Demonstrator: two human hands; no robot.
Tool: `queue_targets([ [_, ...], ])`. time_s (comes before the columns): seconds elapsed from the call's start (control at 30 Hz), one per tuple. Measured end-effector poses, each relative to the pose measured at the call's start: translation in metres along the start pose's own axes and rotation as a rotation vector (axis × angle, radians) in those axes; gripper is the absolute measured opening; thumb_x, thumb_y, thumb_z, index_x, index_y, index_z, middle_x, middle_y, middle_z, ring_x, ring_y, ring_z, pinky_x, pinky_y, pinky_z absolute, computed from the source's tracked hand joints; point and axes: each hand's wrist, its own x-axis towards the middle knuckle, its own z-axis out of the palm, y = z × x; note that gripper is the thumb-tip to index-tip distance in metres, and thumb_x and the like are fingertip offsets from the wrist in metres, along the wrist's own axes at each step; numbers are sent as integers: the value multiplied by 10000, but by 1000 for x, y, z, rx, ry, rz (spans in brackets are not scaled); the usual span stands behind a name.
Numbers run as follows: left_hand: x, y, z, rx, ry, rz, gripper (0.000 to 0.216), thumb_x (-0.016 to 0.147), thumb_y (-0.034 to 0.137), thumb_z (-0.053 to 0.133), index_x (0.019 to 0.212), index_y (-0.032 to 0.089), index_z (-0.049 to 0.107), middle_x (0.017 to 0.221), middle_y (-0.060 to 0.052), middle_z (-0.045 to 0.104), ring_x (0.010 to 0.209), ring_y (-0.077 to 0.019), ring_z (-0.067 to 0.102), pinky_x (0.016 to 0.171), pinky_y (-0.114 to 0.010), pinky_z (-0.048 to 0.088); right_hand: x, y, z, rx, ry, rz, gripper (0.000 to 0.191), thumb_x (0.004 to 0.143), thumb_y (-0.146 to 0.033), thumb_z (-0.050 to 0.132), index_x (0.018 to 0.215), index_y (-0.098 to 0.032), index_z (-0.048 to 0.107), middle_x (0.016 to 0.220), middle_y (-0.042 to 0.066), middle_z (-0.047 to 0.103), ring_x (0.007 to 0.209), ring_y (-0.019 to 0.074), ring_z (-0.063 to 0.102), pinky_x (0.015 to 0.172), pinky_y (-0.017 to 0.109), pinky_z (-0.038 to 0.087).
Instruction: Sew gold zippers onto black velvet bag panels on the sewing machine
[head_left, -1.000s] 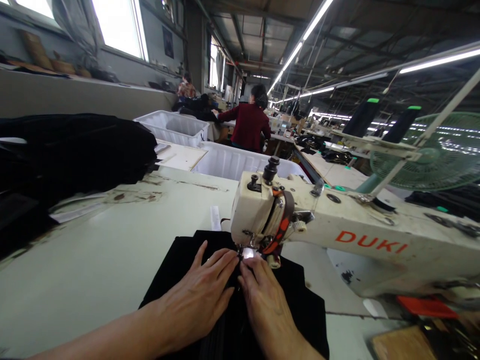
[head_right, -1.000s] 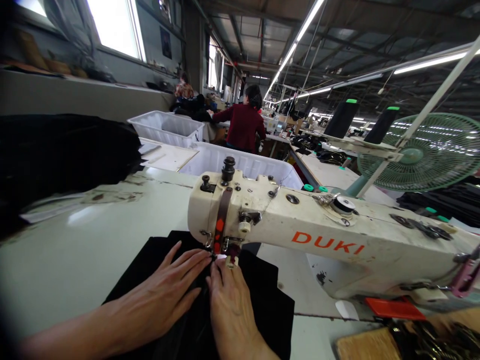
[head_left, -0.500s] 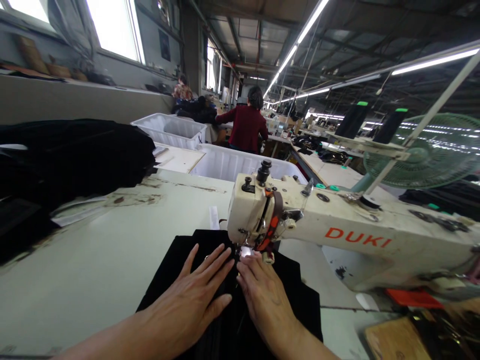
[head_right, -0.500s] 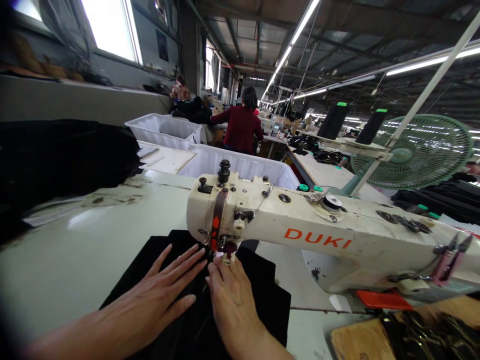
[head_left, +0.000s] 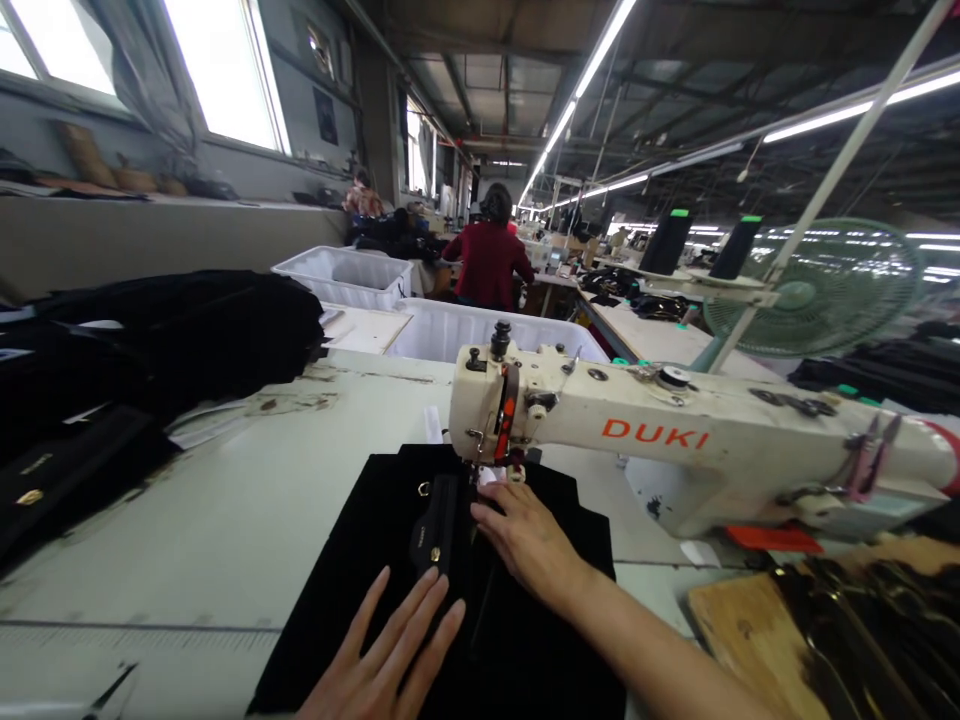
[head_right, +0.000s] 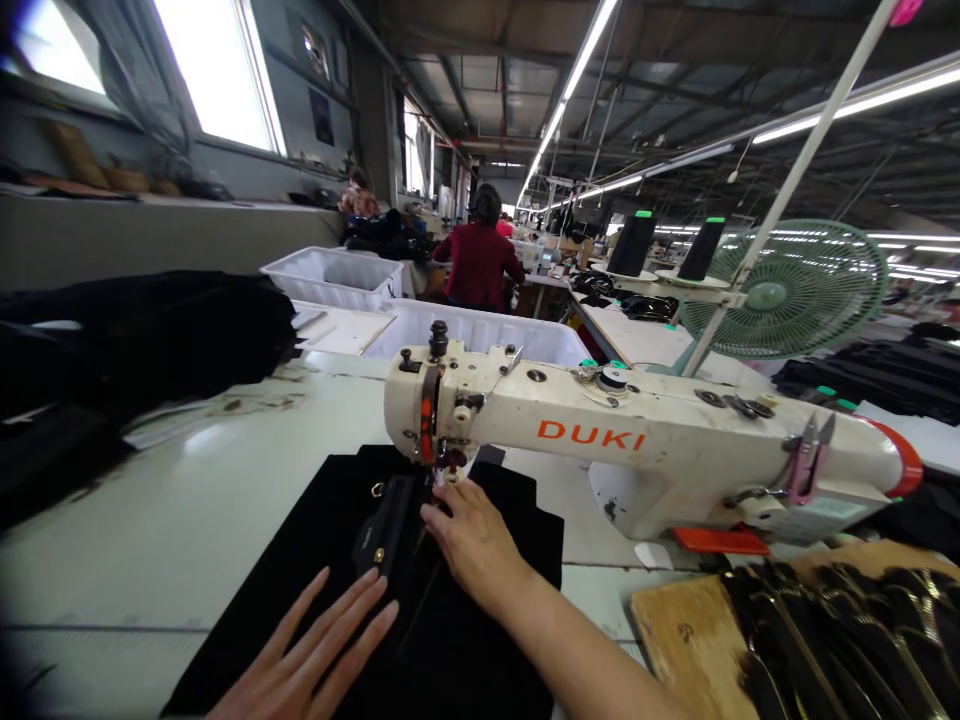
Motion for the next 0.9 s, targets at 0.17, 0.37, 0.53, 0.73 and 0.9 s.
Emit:
queue_targets([
  [0.17, -1, -23, -30, -314, -37, -157, 516, 893, 151, 501, 1384, 310, 503, 1335, 3, 623, 1203, -234, 603, 1044, -370, 470, -30, -47, -5, 13, 3, 183, 472, 890, -54, 529, 1348, -164, 542, 1377, 142, 525, 1262, 279, 504, 1055, 442, 448],
  [0.37, 3, -70, -56, -527, 52, -610, 359, 1010, 417, 393, 1225, 291, 652, 1131, 39, 731, 1053, -226, 692, 915, -305, 555, -65, -80, -22, 257, -120, 103, 506, 934, -350, 588, 1416, -288, 447, 1427, 49, 484, 1346, 252, 406, 1163, 532, 242],
  [0.53, 0, -42, -55, -370, -10, -307, 509, 947, 236, 479, 1438, 363, 435, 1450, 54, 504, 1237, -201, 573, 1032, -325, 463, -73, -51, -55, 299, -187, 73, 276, 947, -333, 581, 1218, -299, 619, 1285, 22, 581, 1266, 183, 501, 1174, 435, 260],
  [0.73, -1, 12, -30, -198, 2, -6, 904, 744, -71, 345, 1561, 203, 72, 1544, -46, 352, 1398, -189, 366, 1143, -394, 329, -87, -68, -24, 245, -152, -8, 893, 726, -542, 785, 1434, -140, 419, 1511, 173, 363, 1427, 285, 276, 1184, 472, 227],
  [0.9, -5, 9, -24, -214, -155, 37, 845, 802, -95, 320, 1556, 198, 75, 1569, -55, 307, 1429, -192, 304, 1184, -441, 243, -94, -82, -11, 188, -179, 39, 1058, 598, -450, 896, 1451, -110, 370, 1554, 183, 263, 1459, 296, 169, 1205, 502, 128],
])
